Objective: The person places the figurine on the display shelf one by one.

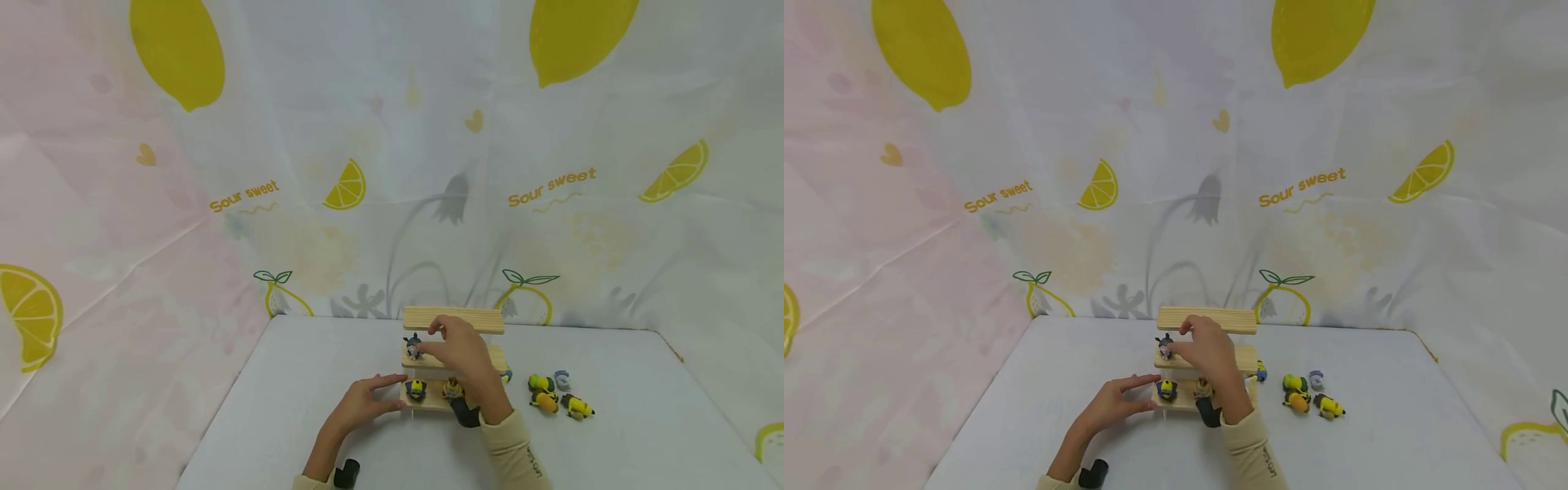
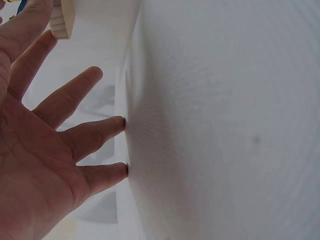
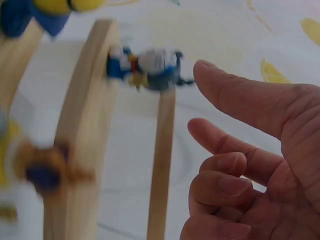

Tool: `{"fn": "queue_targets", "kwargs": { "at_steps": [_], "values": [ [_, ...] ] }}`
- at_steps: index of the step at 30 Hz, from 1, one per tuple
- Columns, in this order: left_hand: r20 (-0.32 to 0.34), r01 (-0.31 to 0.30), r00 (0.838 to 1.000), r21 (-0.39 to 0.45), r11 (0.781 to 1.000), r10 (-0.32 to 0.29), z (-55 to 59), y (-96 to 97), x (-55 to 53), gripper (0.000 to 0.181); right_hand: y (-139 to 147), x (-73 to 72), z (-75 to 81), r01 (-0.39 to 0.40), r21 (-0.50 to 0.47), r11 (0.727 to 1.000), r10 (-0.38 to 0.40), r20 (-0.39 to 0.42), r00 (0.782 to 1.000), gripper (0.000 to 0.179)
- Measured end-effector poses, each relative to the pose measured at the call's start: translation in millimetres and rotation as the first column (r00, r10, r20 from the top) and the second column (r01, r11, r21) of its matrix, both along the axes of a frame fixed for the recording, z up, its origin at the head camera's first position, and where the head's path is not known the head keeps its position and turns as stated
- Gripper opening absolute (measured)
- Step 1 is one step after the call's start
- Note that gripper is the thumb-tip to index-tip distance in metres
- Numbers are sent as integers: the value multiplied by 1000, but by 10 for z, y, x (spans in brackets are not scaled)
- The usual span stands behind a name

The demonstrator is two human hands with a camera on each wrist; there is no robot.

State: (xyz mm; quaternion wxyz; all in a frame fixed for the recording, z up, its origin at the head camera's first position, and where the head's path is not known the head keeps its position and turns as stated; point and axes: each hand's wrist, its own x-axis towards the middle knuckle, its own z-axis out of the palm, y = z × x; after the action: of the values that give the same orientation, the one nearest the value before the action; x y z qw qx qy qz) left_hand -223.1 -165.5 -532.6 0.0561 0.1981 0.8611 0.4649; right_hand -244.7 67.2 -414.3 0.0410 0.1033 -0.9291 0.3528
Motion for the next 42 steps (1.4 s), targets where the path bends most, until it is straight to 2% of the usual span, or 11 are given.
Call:
{"fn": "queue_targets", "kwargs": {
  "at_steps": [8, 15, 23, 29, 42],
  "values": [
    [-33, -14, 999, -55, 998, 12, -27, -8, -22, 50, 479, 17, 38, -36, -73, 997, 35, -8, 999, 23],
    [-55, 6, 998, -35, 999, -7, -55, 2, -40, 52, 837, 16, -11, -89, -122, 989, 84, -40, 996, 22],
    [-30, -18, 999, -52, 998, 16, -57, -17, -39, 52, 1087, 85, -63, -59, -102, 993, 54, -51, 997, 21],
    [-22, 0, 1000, -32, 999, -1, -69, -10, -39, 53, 1237, 164, -96, -28, -91, 995, 22, -66, 998, 19],
    [-11, -1, 1000, -18, 1000, 1, -62, 3, -25, 53, 1475, 218, -359, 28, -81, 996, -31, -40, 999, 15]
  ]
}}
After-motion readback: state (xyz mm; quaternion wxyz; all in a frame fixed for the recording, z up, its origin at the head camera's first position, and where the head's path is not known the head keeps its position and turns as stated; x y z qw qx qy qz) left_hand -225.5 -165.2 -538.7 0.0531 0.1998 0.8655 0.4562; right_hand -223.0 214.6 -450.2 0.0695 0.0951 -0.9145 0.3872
